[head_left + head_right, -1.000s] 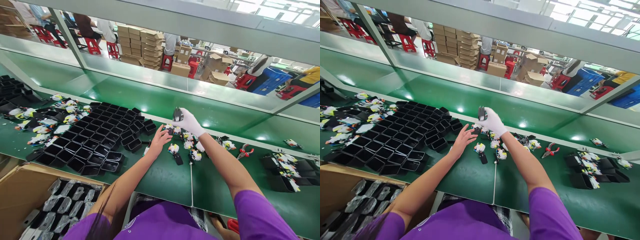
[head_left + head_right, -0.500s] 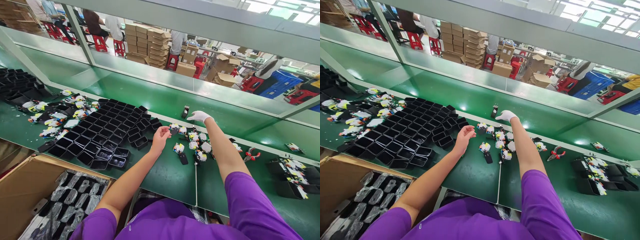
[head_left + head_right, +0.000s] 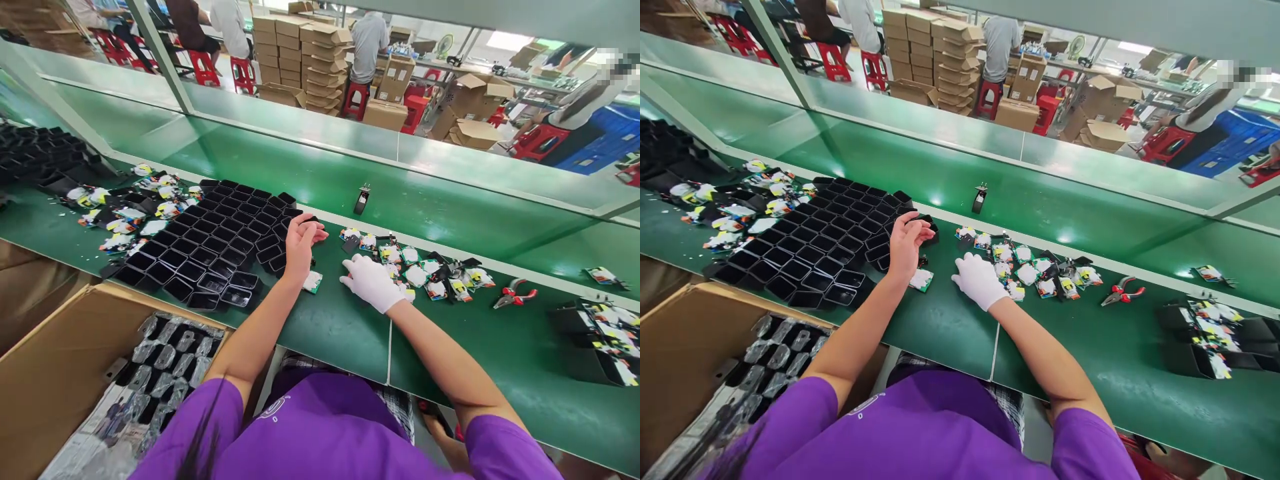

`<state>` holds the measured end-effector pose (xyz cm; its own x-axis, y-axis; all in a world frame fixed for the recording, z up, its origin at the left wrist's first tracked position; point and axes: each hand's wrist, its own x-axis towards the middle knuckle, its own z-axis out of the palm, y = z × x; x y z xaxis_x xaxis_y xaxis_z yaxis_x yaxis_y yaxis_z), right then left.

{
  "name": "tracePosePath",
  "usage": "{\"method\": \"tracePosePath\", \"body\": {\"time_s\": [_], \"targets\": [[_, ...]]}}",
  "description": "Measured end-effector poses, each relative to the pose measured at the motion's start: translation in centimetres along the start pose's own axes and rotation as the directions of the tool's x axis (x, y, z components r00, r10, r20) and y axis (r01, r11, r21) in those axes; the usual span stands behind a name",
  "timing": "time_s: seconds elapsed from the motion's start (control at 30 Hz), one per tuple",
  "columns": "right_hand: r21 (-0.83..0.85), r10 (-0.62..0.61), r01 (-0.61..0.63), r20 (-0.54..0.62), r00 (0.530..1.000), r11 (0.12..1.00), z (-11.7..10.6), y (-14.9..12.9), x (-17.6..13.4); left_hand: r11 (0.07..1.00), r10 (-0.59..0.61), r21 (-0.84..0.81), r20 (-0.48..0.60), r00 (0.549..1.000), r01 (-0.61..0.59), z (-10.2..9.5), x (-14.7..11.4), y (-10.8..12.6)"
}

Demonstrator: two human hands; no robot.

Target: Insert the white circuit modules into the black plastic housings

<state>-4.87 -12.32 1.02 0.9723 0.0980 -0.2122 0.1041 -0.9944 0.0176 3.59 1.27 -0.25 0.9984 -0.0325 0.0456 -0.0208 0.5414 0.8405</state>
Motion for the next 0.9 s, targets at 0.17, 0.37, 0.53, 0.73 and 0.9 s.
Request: {"method": "tracePosePath", "body": {"time_s": [0.17, 0.37, 0.53, 0.73, 0.9], "targets": [[0.107, -0.116, 0.122, -0.058, 0.991, 0.987, 0.0, -2.6, 0.6, 0.869, 0.154, 0.444, 0.172, 0.973, -0.216, -1.8, 0.0, 3.5], [0.273, -0.074, 0.108, -0.134, 0.988, 0.956, 1.1, -5.9, 1.1, 0.131, 0.098, 0.861, 0.481, 0.871, -0.491, -7.3, -1.0, 6.7], [0.469, 0.010, 0.081, -0.190, 0.982, 0.879, 1.4, -3.5, 0.3, -0.275, -0.081, 0.842, 0.462, 0.883, -0.465, -9.7, -2.2, 6.0], [0.797, 0.072, 0.274, -0.367, 0.927, 0.538, 2.4, 0.0, -2.3, -0.235, 0.014, 0.819, 0.542, 0.840, -0.524, -9.0, -2.7, 4.9], [0.891, 0.174, 0.310, -0.381, 0.908, 0.332, 3.1, 1.3, -4.5, 0.221, -0.061, 0.776, 0.616, 0.785, -0.591, -6.2, -4.3, 3.9]]}}
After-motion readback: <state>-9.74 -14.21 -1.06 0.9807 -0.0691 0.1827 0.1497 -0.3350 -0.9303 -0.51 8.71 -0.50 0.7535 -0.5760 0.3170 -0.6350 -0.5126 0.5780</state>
